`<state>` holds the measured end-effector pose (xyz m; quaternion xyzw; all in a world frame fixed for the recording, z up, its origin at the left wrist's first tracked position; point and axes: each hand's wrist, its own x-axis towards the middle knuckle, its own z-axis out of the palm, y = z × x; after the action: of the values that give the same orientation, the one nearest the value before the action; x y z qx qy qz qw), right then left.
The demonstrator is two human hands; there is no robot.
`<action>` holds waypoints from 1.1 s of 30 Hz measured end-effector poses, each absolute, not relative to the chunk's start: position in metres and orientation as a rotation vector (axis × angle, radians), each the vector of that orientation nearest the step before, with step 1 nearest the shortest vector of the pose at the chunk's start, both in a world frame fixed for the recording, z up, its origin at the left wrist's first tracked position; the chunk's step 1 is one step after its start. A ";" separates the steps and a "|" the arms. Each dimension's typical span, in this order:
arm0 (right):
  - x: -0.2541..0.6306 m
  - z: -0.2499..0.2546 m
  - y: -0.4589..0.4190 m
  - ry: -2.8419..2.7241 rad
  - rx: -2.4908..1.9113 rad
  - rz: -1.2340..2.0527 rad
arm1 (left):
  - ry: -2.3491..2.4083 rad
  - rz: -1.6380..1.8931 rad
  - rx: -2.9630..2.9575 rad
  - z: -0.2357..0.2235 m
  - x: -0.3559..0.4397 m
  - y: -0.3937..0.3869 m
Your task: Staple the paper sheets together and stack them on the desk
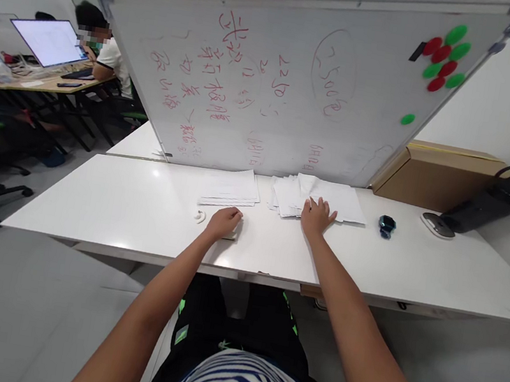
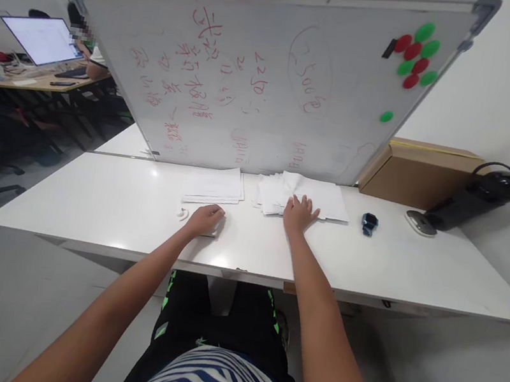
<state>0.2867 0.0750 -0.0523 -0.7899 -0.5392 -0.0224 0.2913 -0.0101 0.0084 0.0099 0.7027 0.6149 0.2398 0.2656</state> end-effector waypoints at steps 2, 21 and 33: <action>0.287 -0.052 0.075 -1.429 -2.099 -0.060 | 1.657 0.650 1.895 0.010 -0.010 0.009; 0.257 -0.021 -0.032 -1.568 -1.879 -0.007 | 1.843 0.535 2.084 0.008 -0.006 0.009; 0.206 -0.036 -0.191 -1.805 -1.889 0.202 | 1.597 0.659 2.662 0.036 0.006 -0.023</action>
<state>0.2062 -0.1915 -0.0356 -0.6966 -0.6654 0.0744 0.2577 0.0059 -0.0225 0.0363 0.8386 0.5033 0.2077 -0.0158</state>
